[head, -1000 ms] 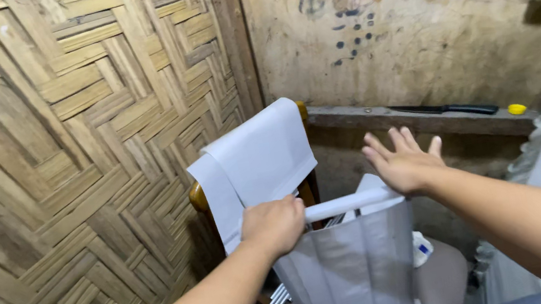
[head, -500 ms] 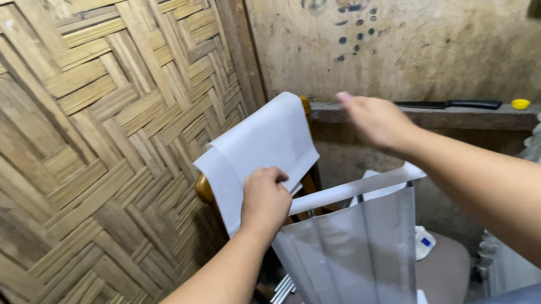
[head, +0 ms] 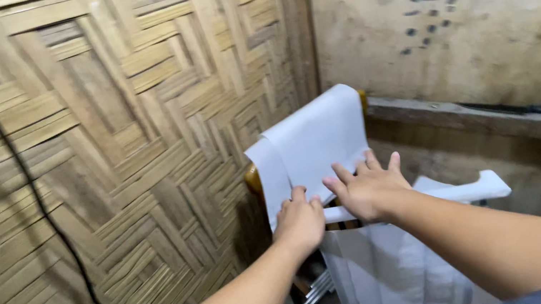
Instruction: The person assembles a white plastic drying rack by inserting metal rods into sleeves and attaching a plastic crossbar. They repeatedly adjust the crossbar and rods to secure the frame.
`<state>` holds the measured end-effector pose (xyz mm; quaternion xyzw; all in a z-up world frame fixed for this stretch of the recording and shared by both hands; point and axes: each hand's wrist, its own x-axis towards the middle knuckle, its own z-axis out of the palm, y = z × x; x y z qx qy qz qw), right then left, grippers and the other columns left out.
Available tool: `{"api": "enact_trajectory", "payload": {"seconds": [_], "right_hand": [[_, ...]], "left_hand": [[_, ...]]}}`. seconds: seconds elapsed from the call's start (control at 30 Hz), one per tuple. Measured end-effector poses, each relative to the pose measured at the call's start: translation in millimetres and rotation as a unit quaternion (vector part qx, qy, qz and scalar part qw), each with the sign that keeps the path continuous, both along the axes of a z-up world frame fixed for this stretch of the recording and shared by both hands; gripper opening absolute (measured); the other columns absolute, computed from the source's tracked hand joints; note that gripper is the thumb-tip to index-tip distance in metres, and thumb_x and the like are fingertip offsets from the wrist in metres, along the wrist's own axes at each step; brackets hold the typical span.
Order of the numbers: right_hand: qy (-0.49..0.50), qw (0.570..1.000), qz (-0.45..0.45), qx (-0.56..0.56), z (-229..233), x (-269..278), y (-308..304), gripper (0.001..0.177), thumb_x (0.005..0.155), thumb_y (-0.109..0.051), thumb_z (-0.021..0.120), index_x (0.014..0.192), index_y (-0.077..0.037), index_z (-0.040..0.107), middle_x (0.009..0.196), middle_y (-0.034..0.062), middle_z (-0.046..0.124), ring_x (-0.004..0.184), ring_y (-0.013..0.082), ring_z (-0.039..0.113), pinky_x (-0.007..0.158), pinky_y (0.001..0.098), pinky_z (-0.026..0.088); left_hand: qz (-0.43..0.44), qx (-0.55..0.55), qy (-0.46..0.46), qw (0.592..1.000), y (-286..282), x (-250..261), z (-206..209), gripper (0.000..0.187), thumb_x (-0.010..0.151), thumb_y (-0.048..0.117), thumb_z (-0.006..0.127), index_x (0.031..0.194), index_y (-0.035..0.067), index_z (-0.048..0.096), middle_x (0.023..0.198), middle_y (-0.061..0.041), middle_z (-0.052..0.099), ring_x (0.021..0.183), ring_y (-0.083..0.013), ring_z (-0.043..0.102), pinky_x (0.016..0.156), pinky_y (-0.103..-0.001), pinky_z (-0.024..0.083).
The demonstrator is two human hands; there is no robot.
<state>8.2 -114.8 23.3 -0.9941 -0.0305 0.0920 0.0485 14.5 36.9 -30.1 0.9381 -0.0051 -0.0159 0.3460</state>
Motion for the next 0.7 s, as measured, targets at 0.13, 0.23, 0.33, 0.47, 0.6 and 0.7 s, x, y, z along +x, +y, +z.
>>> {"api": "enact_trajectory", "payload": {"seconds": [0.13, 0.23, 0.33, 0.47, 0.6, 0.7], "right_hand": [[-0.012, 0.999, 0.014, 0.038, -32, 25, -13, 0.066, 0.101, -0.061, 0.016, 0.158, -0.031, 0.032, 0.157, 0.0138, 0.037, 0.151, 0.0364, 0.023, 0.117, 0.0706, 0.013], [0.098, 0.875, -0.029, 0.474, -36, 42, -32, 0.072, 0.102, -0.062, 0.028, 0.145, -0.013, 0.058, 0.104, 0.0239, 0.077, 0.098, 0.0382, 0.073, 0.09, 0.0481, 0.055], [0.096, 0.841, 0.011, 0.532, -20, 48, -63, 0.049, 0.095, -0.034, 0.058, 0.112, 0.01, 0.072, 0.081, 0.0133, 0.078, 0.073, 0.0238, 0.075, 0.071, 0.0365, 0.061], [0.136, 0.923, 0.052, 0.357, -10, 29, -85, 0.027, 0.088, -0.026, 0.073, 0.095, -0.001, 0.082, 0.082, 0.0077, 0.077, 0.074, 0.0146, 0.068, 0.07, 0.0322, 0.055], [0.15, 0.922, 0.085, 0.346, -5, 9, -87, 0.028, 0.09, -0.027, 0.069, 0.092, -0.002, 0.081, 0.078, 0.0054, 0.077, 0.071, 0.0125, 0.068, 0.068, 0.0285, 0.054], [0.16, 0.93, 0.062, 0.324, -6, 0, -85, 0.03, 0.095, -0.03, 0.067, 0.096, -0.002, 0.078, 0.075, 0.0016, 0.069, 0.067, 0.0114, 0.06, 0.062, 0.0293, 0.05]], "left_hand": [[-0.004, -0.066, 0.008, 0.998, 10, 7, -11, 0.062, 0.099, 0.044, 0.047, 0.152, 0.013, 0.035, 0.142, -0.03, 0.051, 0.133, -0.0436, 0.051, 0.113, -0.049, 0.041], [0.01, -0.061, -0.059, 0.996, 12, 3, -14, 0.062, 0.099, 0.042, 0.052, 0.149, 0.009, 0.037, 0.138, -0.031, 0.052, 0.129, -0.0457, 0.052, 0.11, -0.049, 0.041], [0.043, 0.0, -0.256, 0.966, 5, -13, -14, 0.052, 0.093, 0.036, 0.062, 0.134, 0.008, 0.048, 0.129, -0.026, 0.056, 0.121, -0.0467, 0.053, 0.101, -0.052, 0.042], [-0.13, 0.024, -0.357, 0.925, -4, -49, -29, 0.024, 0.092, 0.031, 0.065, 0.103, 0.01, 0.066, 0.099, -0.015, 0.07, 0.094, -0.0392, 0.067, 0.082, -0.051, 0.053], [-0.123, -0.067, -0.261, 0.955, -23, -60, -48, 0.017, 0.09, 0.027, 0.07, 0.098, 0.013, 0.077, 0.078, -0.009, 0.07, 0.069, -0.0312, 0.069, 0.062, -0.044, 0.055], [-0.006, -0.338, 0.05, 0.94, -42, -49, -54, 0.017, 0.095, 0.025, 0.068, 0.092, 0.008, 0.072, 0.067, -0.005, 0.067, 0.052, -0.0181, 0.06, 0.05, -0.033, 0.048]]}}
